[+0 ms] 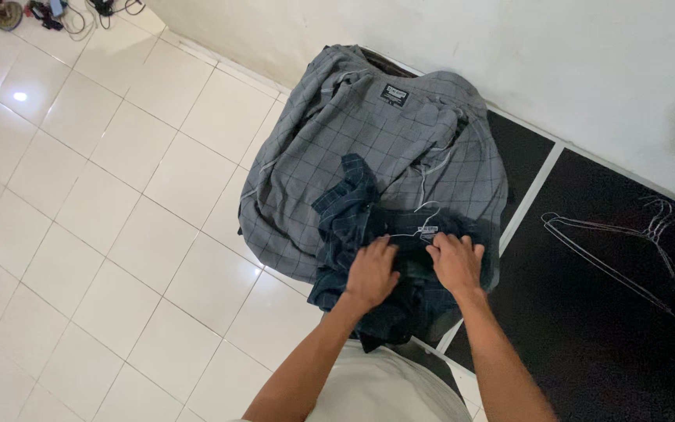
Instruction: The person folds a dark blue checkered shirt on a black surface, then places it on a hanger. They then pick up a patterned shirt from a clothing rack and begin folding it on the same surface.
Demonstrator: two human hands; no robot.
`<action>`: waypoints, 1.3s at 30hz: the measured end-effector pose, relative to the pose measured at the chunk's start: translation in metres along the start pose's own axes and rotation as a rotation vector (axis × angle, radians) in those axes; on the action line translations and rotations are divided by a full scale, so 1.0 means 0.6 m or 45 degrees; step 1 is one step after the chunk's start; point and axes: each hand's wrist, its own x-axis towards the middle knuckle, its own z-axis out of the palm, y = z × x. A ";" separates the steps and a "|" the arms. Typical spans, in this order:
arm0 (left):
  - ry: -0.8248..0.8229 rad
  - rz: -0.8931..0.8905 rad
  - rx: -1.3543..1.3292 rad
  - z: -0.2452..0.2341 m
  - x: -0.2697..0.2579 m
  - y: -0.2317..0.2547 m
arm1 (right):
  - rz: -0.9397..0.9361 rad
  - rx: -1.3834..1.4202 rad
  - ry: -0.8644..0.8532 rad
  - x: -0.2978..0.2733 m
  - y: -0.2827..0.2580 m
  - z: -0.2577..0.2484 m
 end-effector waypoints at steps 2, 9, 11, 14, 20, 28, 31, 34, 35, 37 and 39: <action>-0.069 -0.114 -0.005 -0.005 -0.007 -0.013 | -0.064 -0.007 0.071 -0.007 0.004 -0.028; 0.148 -0.347 0.016 -0.080 0.019 -0.021 | -0.267 0.137 0.357 -0.041 0.032 -0.098; 0.105 -0.481 0.073 -0.096 0.026 -0.024 | -0.215 0.195 0.368 -0.049 0.040 -0.111; 0.157 -0.550 0.120 -0.095 0.031 -0.041 | -0.262 0.264 0.446 -0.062 0.049 -0.119; 0.407 -0.765 0.024 -0.050 0.051 -0.097 | -0.293 0.441 0.597 -0.089 0.063 -0.129; 0.030 -0.487 -0.607 -0.152 0.070 -0.006 | -0.567 0.818 0.815 -0.103 0.052 -0.226; 0.033 -0.353 -0.924 -0.195 0.071 0.102 | -0.503 1.014 0.760 -0.115 0.025 -0.249; 0.241 -0.210 -0.885 -0.231 0.069 0.184 | -0.481 1.271 0.639 -0.116 0.008 -0.269; 0.319 -0.212 -0.909 -0.240 0.068 0.202 | -0.500 1.273 0.650 -0.118 0.006 -0.274; 0.494 -0.144 -0.848 -0.254 0.069 0.222 | -0.513 1.267 0.694 -0.125 0.008 -0.287; 0.688 -0.007 -0.680 -0.267 0.062 0.225 | -0.502 1.249 0.755 -0.139 0.014 -0.300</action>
